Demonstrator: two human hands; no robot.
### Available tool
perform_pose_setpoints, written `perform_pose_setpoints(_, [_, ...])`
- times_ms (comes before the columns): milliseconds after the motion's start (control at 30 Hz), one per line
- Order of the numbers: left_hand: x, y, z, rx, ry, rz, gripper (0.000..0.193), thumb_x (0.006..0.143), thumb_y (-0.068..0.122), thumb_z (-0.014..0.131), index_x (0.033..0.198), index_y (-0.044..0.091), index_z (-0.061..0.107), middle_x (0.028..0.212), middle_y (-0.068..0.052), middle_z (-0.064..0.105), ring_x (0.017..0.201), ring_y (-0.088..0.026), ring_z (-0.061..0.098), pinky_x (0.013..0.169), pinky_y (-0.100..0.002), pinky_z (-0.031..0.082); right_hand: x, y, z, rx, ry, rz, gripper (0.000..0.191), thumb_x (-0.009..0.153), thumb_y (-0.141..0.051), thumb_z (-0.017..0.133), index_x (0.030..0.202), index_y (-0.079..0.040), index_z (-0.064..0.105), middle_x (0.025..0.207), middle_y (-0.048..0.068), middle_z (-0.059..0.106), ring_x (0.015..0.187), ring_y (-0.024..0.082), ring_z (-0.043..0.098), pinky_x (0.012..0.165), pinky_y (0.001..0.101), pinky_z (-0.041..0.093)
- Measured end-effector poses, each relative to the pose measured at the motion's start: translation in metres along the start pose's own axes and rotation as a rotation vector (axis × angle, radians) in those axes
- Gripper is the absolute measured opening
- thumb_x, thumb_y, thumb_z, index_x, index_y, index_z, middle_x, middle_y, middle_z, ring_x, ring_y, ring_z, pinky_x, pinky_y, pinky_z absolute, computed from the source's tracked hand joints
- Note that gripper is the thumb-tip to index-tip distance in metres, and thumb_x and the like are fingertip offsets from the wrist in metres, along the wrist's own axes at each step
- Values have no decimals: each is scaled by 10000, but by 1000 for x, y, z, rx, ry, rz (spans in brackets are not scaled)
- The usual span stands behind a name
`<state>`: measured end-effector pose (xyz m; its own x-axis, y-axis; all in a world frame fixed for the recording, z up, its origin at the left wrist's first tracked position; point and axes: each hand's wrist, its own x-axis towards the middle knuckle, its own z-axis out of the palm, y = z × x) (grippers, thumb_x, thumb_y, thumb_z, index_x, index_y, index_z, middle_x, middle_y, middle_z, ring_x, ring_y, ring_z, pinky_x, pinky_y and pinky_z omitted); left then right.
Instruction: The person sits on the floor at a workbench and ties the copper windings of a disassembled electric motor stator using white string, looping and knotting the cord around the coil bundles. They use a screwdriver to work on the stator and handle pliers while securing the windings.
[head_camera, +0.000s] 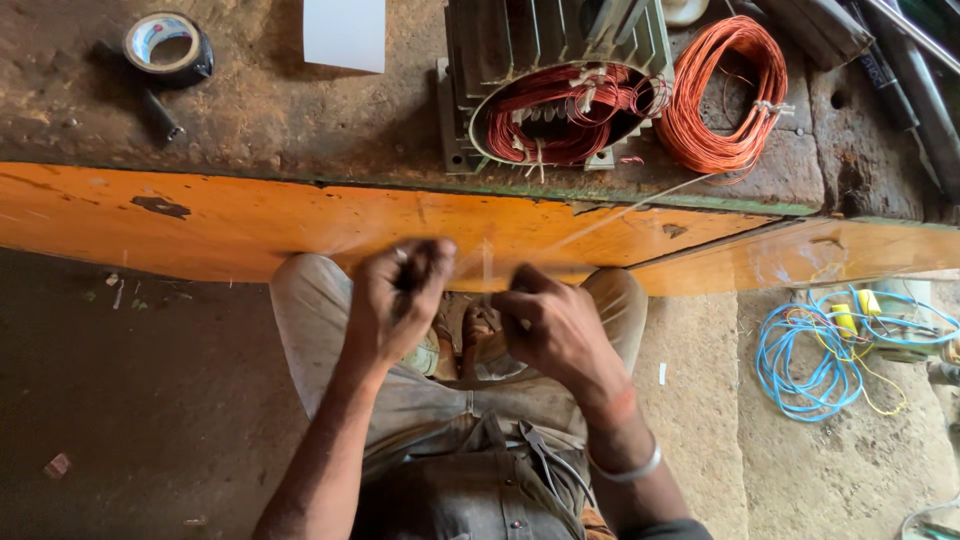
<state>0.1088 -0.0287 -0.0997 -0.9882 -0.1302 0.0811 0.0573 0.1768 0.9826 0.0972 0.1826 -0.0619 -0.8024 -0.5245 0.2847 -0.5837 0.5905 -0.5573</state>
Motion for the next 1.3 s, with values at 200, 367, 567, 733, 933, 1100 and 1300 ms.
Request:
perform_pose_setpoints(200, [-24, -2, 19, -275, -450, -7, 383, 989, 327, 690, 737, 42, 735, 597, 51, 586, 560, -30, 489, 492, -262, 374, -29, 7, -22, -15, 21, 229, 231, 828, -3, 676, 996, -113, 790, 876, 107, 669, 713, 291, 693, 607, 391, 530])
perform_pose_setpoints(367, [-34, 15, 36, -42, -724, -89, 434, 963, 422, 667, 749, 54, 754, 584, 4, 623, 488, -91, 532, 452, -282, 415, -46, 20, -33, 39, 59, 312, 223, 851, -17, 688, 1025, -114, 789, 919, 101, 695, 752, 270, 711, 630, 376, 548])
perform_pose_setpoints(567, [-48, 18, 51, 99, -725, -86, 394, 960, 406, 673, 816, 43, 718, 697, -42, 677, 545, -131, 673, 486, -344, 512, -102, 40, -58, -249, 370, 394, 572, 747, -18, 740, 1307, -30, 624, 1213, 223, 611, 1076, 367, 616, 828, 397, 516])
perform_pose_setpoints(733, [-61, 22, 70, 140, -462, 142, 412, 979, 337, 701, 743, 0, 674, 629, -115, 623, 538, -214, 628, 514, -387, 493, -170, 22, -60, -92, 1144, 418, 401, 998, 9, 589, 1393, 16, 515, 1262, 172, 592, 1159, 255, 609, 966, 317, 481])
perform_pose_setpoints(933, [-62, 41, 84, 20, -522, 426, 360, 1028, 306, 671, 786, 40, 649, 742, -109, 638, 649, -263, 666, 586, -384, 525, -166, 9, -19, 463, 786, 309, 410, 992, -86, 550, 1385, 26, 520, 1277, 167, 619, 1229, 217, 589, 1105, 335, 430])
perform_pose_setpoints(1100, [-56, 85, 67, 64, -571, 661, 327, 951, 331, 754, 825, 54, 635, 820, -114, 629, 721, -302, 658, 626, -391, 537, -138, 15, 19, 968, 302, 332, 352, 1036, -215, 490, 1263, 34, 592, 1194, 127, 673, 1094, 180, 643, 959, 328, 519])
perform_pose_setpoints(1300, [4, 161, 20, 495, -337, 958, 266, 949, 283, 823, 860, 76, 681, 810, -65, 661, 724, -225, 675, 608, -361, 537, -146, 55, 5, 877, 371, 549, 198, 962, -133, 755, 970, 63, 778, 825, 33, 689, 779, 86, 607, 690, 247, 488])
